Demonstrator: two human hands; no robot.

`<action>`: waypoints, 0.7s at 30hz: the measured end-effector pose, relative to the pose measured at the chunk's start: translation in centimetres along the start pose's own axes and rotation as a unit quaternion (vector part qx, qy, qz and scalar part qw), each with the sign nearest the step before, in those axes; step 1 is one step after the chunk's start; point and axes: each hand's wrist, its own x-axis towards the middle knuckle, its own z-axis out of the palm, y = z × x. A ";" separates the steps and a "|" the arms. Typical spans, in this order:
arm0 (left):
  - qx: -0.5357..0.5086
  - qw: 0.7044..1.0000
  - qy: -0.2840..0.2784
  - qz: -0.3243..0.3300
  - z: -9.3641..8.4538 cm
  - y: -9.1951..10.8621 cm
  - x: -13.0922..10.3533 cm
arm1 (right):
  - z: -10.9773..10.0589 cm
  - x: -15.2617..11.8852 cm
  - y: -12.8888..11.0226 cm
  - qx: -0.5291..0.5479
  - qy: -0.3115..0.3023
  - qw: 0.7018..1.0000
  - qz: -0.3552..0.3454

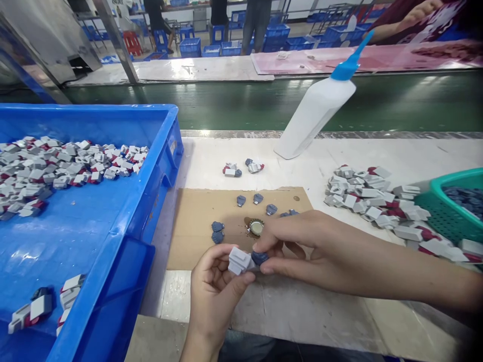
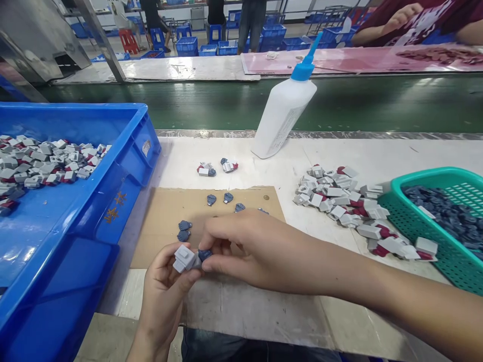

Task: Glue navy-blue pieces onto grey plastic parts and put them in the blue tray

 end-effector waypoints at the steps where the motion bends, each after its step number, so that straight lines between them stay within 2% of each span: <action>1: -0.003 1.000 -0.001 -0.001 -0.1 0.0 0.0 | 0.1 0.0 0.1 0.008 -0.002 1.000 0.001; 3: -0.007 1.000 -0.008 -0.002 -0.3 -0.1 0.0 | 0.2 0.0 0.5 0.028 -0.009 1.000 0.001; 9: 0.000 0.995 -0.095 0.014 -1.4 -0.4 0.5 | 0.6 0.3 1.5 0.084 -0.026 0.996 -0.009; 17: 0.006 1.000 -0.011 -0.003 -0.2 -0.1 0.1 | 1.3 0.2 2.5 0.127 -0.015 0.992 -0.001; 21: 0.060 0.998 -0.011 0.004 0.5 -0.2 -0.3 | 2.3 -0.2 2.9 0.093 0.032 0.995 0.018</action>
